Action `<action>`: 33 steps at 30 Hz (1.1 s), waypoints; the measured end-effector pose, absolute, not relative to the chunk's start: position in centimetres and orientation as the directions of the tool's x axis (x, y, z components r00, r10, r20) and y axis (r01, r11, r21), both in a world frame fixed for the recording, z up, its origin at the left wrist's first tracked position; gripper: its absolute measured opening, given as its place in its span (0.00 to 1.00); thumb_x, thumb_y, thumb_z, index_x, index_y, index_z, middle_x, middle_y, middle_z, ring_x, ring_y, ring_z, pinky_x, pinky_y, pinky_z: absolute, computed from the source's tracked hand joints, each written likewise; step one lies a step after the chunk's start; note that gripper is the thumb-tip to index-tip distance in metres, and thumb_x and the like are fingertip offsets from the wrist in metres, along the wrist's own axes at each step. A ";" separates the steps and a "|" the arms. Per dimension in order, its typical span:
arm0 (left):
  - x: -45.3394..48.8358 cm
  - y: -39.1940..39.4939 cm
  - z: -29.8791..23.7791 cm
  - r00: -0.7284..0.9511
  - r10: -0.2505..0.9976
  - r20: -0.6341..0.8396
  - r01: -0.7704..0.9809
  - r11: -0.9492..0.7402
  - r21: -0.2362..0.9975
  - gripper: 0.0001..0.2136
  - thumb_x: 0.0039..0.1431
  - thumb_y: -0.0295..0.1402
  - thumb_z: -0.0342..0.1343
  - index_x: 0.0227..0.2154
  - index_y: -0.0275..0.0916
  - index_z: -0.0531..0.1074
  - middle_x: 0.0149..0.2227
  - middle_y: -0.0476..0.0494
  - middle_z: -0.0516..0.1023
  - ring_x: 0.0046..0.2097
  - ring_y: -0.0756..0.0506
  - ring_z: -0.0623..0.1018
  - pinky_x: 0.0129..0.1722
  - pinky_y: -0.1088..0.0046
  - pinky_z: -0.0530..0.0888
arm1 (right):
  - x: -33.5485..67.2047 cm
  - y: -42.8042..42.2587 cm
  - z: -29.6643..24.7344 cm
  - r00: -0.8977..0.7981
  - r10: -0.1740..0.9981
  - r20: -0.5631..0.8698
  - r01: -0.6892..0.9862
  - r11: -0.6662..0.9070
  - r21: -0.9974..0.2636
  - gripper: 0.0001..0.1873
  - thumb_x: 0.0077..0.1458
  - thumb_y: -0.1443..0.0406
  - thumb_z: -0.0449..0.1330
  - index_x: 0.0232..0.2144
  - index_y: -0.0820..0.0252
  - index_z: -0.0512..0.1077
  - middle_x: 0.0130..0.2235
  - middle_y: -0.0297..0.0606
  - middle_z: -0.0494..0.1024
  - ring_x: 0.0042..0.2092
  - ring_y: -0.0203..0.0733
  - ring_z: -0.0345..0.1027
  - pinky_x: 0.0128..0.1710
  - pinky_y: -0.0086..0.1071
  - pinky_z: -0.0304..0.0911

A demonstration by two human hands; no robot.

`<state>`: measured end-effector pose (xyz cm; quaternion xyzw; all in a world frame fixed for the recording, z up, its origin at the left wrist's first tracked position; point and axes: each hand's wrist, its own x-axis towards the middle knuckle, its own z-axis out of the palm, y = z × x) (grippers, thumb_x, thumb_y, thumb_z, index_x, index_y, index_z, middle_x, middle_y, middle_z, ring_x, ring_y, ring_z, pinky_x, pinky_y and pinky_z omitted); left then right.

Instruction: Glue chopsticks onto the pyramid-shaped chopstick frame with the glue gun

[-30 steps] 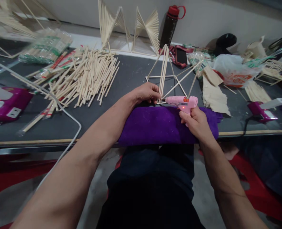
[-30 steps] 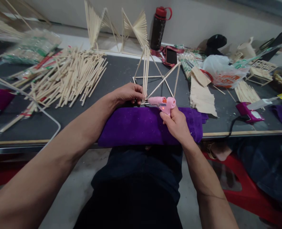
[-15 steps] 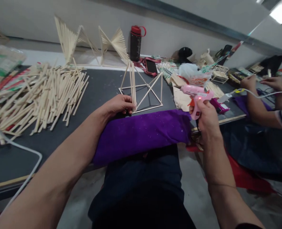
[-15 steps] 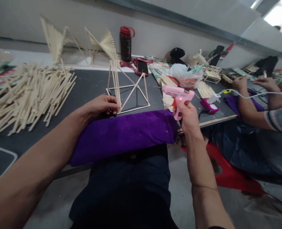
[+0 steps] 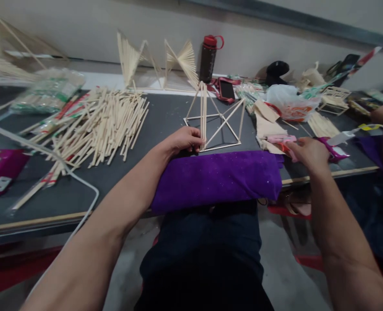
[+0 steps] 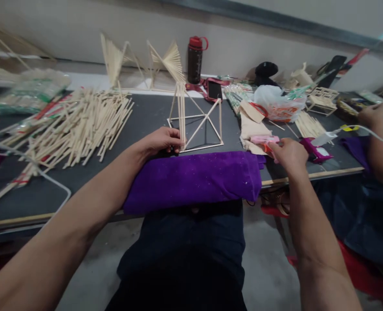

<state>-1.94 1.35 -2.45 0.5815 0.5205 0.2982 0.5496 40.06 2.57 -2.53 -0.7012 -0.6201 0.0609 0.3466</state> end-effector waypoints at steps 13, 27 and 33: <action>-1.9 1.4 -3.0 0.321 0.927 -0.194 0.264 0.109 0.958 0.03 0.51 0.25 0.60 0.24 0.35 0.73 0.19 0.49 0.72 0.21 0.54 0.72 0.20 0.79 0.61 | 18.3 1.2 -3.5 -0.396 0.906 0.148 0.708 0.404 -0.579 0.11 0.50 0.61 0.67 0.35 0.59 0.80 0.35 0.39 0.80 0.36 0.43 0.72 0.37 0.37 0.65; -2.0 1.5 -3.2 0.324 0.929 -0.180 0.252 0.099 0.963 0.01 0.46 0.25 0.61 0.24 0.34 0.74 0.19 0.49 0.73 0.22 0.53 0.72 0.20 0.79 0.60 | 16.7 1.8 -3.6 -0.330 0.944 0.022 0.712 0.264 -0.651 0.14 0.47 0.58 0.67 0.30 0.63 0.82 0.28 0.38 0.80 0.29 0.37 0.68 0.27 0.28 0.54; -1.9 1.5 -3.1 0.305 0.932 -0.195 0.263 0.115 0.958 0.02 0.47 0.27 0.62 0.25 0.34 0.75 0.20 0.49 0.72 0.22 0.54 0.72 0.20 0.79 0.60 | 16.4 1.8 -3.7 -0.305 0.952 0.028 0.754 0.259 -0.603 0.12 0.49 0.58 0.66 0.29 0.62 0.82 0.27 0.36 0.78 0.28 0.35 0.65 0.26 0.29 0.51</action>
